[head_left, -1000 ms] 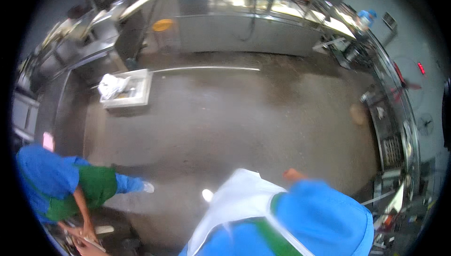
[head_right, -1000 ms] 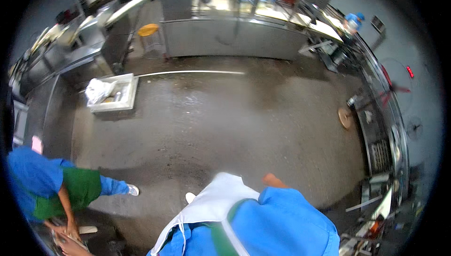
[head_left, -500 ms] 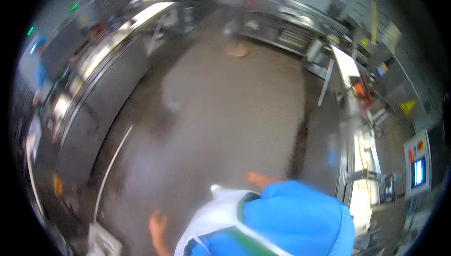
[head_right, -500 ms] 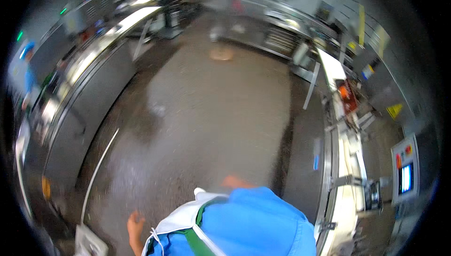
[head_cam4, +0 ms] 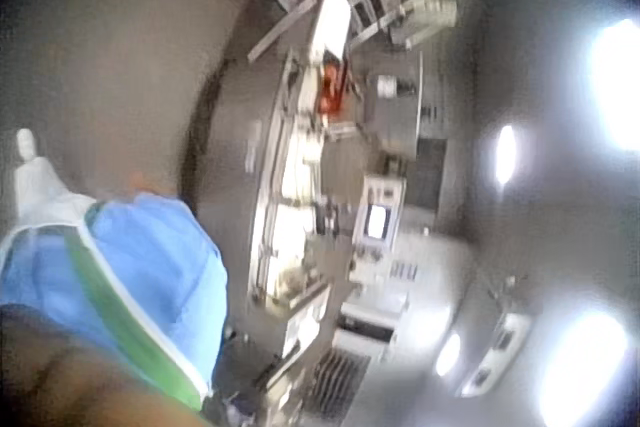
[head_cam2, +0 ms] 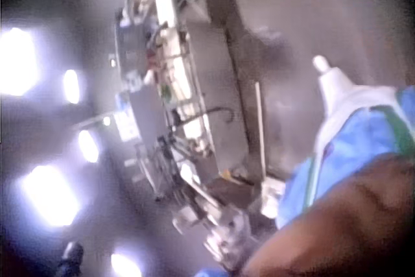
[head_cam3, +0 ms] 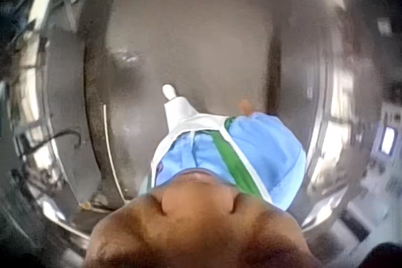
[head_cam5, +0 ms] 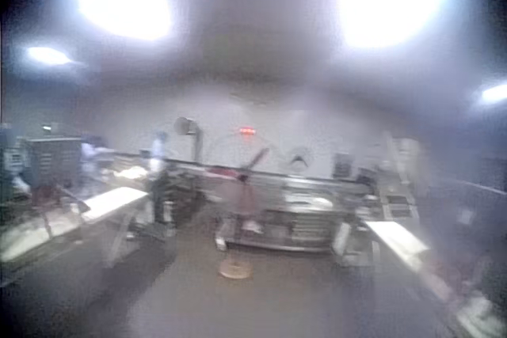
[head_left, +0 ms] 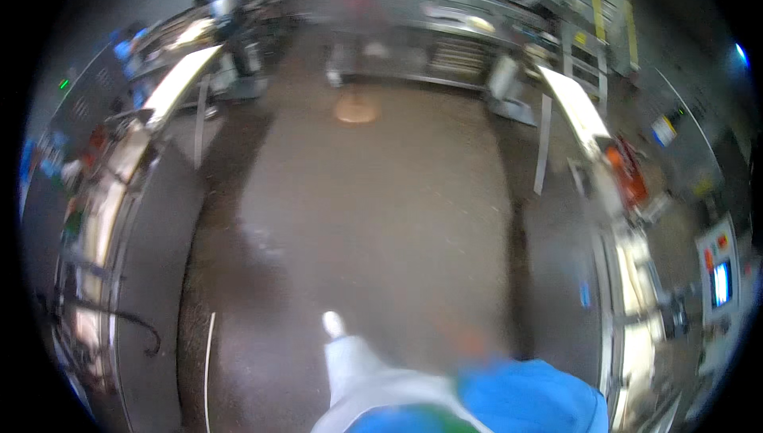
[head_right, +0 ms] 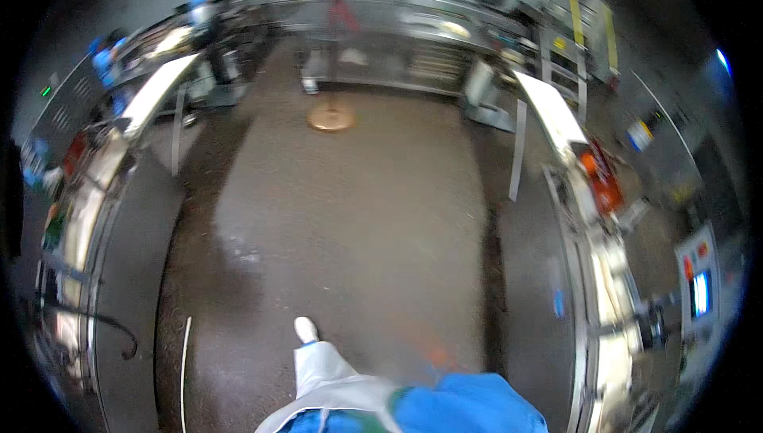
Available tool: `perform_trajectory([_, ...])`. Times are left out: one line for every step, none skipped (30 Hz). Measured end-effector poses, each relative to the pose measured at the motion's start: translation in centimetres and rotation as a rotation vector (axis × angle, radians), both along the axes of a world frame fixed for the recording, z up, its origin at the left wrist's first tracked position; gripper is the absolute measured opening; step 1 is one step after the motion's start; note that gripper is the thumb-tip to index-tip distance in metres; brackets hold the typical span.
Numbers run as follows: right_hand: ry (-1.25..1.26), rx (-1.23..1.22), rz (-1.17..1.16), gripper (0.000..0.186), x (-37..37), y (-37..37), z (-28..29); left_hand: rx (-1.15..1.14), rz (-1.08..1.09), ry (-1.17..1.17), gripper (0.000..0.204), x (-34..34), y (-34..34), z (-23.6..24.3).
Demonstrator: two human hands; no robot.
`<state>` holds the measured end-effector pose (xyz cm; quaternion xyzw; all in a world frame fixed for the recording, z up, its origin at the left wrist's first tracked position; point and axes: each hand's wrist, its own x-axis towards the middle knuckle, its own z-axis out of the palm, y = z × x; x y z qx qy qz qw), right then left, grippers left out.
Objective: The person handles long, white dough pieces on a conveyor belt and a metal table in a food processing facility. They pick up the dough, place it on the table, and arrange it in rows. The person also moves a large sheet of dough and interacts with a digital scale.
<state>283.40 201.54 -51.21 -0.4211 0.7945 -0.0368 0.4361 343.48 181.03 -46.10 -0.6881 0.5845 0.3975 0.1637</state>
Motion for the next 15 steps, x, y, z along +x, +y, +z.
perform_trajectory([-0.018, 0.026, -0.046, 0.038, -0.5, -2.0, 0.4, 0.015, 0.027, 0.005, 0.032, 0.5, -2.0, -0.5])
perform_trajectory([-0.040, 0.034, -0.154, 0.038, -0.5, -2.8, 0.6, 0.009, -0.001, 0.009, 0.032, 0.4, -6.6, -0.9])
perform_trajectory([-0.066, 0.052, -0.216, 0.038, -0.7, -5.1, 1.2, 0.012, 0.002, 0.004, 0.032, 0.6, -9.6, -1.0])
perform_trajectory([-0.094, 0.081, -0.254, 0.038, -0.9, -7.5, 2.2, 0.023, 0.002, -0.008, 0.033, 1.3, -12.0, -1.4])
perform_trajectory([-0.100, 0.112, -0.284, 0.038, -1.6, -10.2, 3.3, 0.036, 0.007, -0.006, 0.033, 1.2, -14.5, -1.9])
perform_trajectory([-0.118, 0.121, -0.331, 0.038, -2.3, -12.5, 4.0, 0.037, 0.006, -0.007, 0.033, 0.9, -17.8, -2.2])
perform_trajectory([-0.134, 0.134, -0.384, 0.038, -2.8, -15.2, 4.7, 0.022, -0.034, -0.027, 0.033, 0.6, -22.3, -2.6])
perform_trajectory([-0.156, 0.135, -0.426, 0.038, -3.3, -18.2, 5.2, -0.004, -0.063, -0.051, 0.033, 0.0, -27.3, -3.1])
perform_trajectory([-0.160, 0.147, -0.447, 0.038, -4.5, -21.7, 6.6, -0.024, -0.063, -0.057, 0.033, -1.1, -31.3, -3.4])
perform_trajectory([-0.173, 0.141, -0.491, 0.038, -5.6, -24.6, 6.9, -0.064, -0.062, -0.067, 0.034, -3.4, -37.0, -3.3])
perform_trajectory([-0.166, 0.140, -0.513, 0.038, -7.1, -27.7, 7.2, -0.055, 0.111, 0.033, 0.034, -5.9, -41.1, -2.7])
perform_trajectory([-0.116, 0.129, -0.602, 0.038, -9.1, -28.6, 8.0, -0.037, 0.221, 0.177, 0.036, -14.8, -48.1, 4.8])
perform_trajectory([-0.147, 0.139, -0.571, 0.038, -10.0, -32.3, 7.7, -0.118, 0.098, 0.204, 0.034, -14.4, -50.6, 3.9])
perform_trajectory([-0.160, 0.137, -0.564, 0.038, -11.3, -35.6, 7.2, -0.218, -0.057, 0.243, 0.032, -15.6, -54.2, 3.3])
perform_trajectory([-0.172, 0.133, -0.552, 0.038, -12.4, -38.6, 6.4, -0.325, -0.206, 0.273, 0.031, -16.5, -57.8, 2.2])
